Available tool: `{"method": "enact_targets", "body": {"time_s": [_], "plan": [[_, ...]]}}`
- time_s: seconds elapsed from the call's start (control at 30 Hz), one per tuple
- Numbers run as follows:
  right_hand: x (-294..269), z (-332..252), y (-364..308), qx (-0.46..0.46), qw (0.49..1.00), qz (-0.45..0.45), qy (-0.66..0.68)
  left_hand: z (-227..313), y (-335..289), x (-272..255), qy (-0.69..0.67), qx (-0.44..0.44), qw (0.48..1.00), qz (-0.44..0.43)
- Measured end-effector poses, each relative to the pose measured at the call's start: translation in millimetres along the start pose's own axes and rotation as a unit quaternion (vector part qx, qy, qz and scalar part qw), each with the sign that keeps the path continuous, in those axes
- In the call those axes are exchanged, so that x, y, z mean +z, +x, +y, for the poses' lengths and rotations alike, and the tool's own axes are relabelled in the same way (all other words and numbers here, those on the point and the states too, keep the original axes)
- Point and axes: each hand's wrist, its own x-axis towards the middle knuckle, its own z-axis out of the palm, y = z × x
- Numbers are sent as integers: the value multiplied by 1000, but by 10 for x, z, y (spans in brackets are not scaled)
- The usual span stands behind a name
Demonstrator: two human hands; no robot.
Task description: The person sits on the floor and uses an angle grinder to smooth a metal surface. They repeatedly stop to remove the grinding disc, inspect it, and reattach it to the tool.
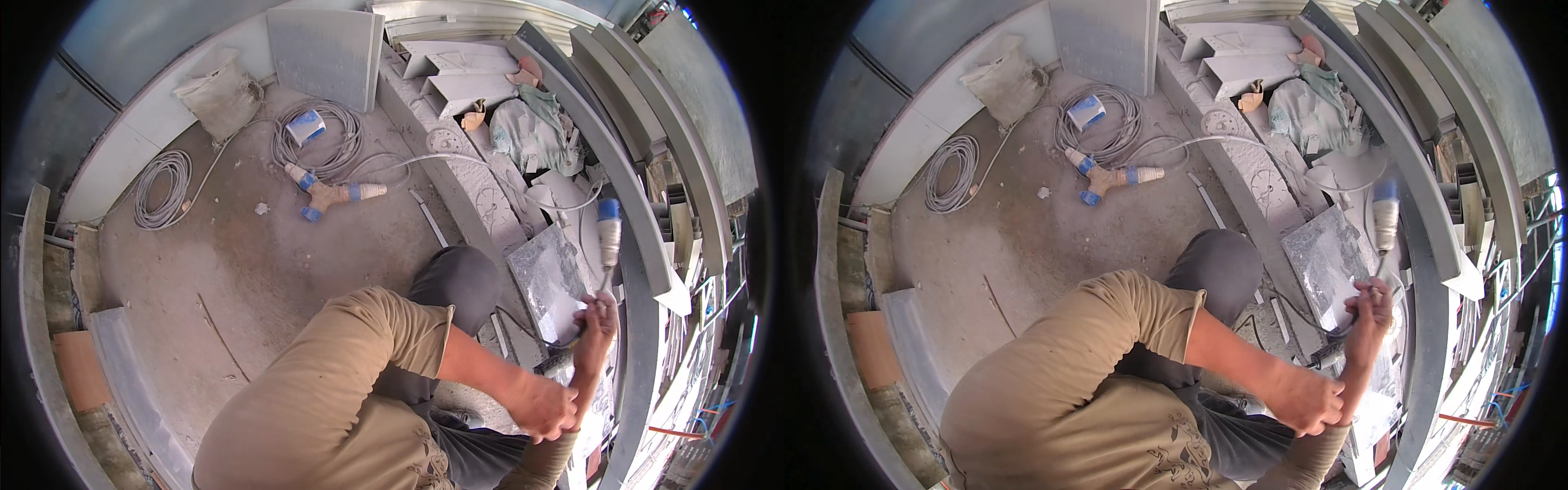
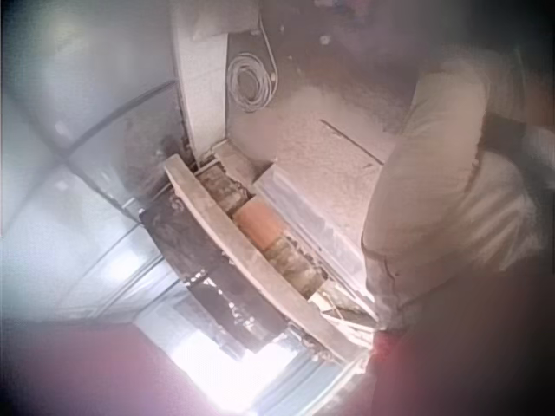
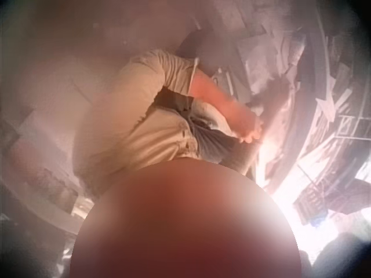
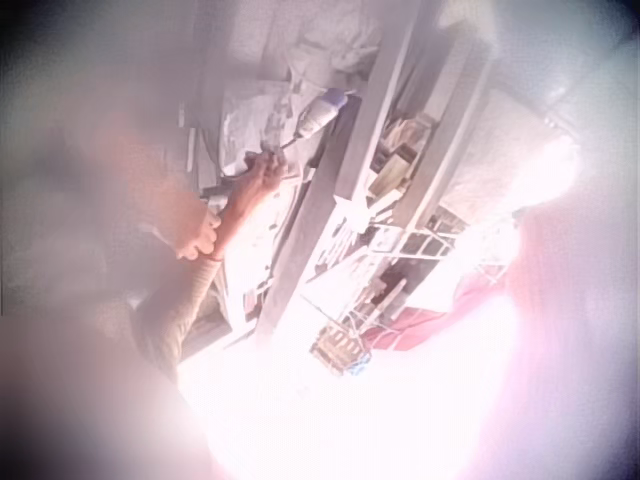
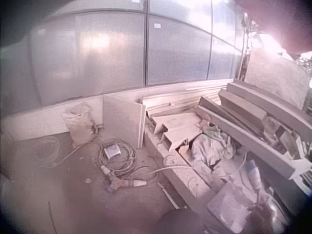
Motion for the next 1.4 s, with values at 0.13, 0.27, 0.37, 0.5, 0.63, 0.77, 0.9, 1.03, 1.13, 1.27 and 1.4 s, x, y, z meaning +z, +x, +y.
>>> {"method": "enact_targets", "body": {"time_s": [0.13, 0.27, 0.37, 0.5, 0.63, 0.77, 0.9, 1.03, 1.13, 1.27, 1.4], "plan": [[311, 790, 30, 144, 989, -5, -21, -221, 18, -164, 14, -48, 992, 118], [542, 1348, -155, 264, 963, -25, -43, -253, 0, -189, 29, -68, 991, 110], [575, 1462, -233, 222, 971, -54, -76, -181, -7, -151, 9, -44, 994, 96], [524, 1374, -170, 185, 954, -101, -214, -99, 1, -87, -5, -11, 998, 65], [412, 1066, -114, 109, 910, -101, -387, -106, 9, -87, -3, -4, 998, 60], [184, 577, -60, 102, 917, -66, -380, -113, 12, -143, -19, -26, 999, 25], [-167, 213, -12, 103, 913, -53, -391, -181, -56, -171, -33, -34, 998, 28], [-673, 204, -39, 93, 910, -72, -397, -269, -155, -158, -39, -60, 997, 18], [-1113, 441, -212, 140, 890, -7, -434, -240, -227, -148, 29, -75, 996, -46], [-1424, 999, -459, 209, 744, -11, -635, -178, -248, -161, -20, -87, 996, -31], [-1235, 1460, -527, 299, 886, 94, -341, -303, -177, -224, -44, -120, 990, -60]]}}
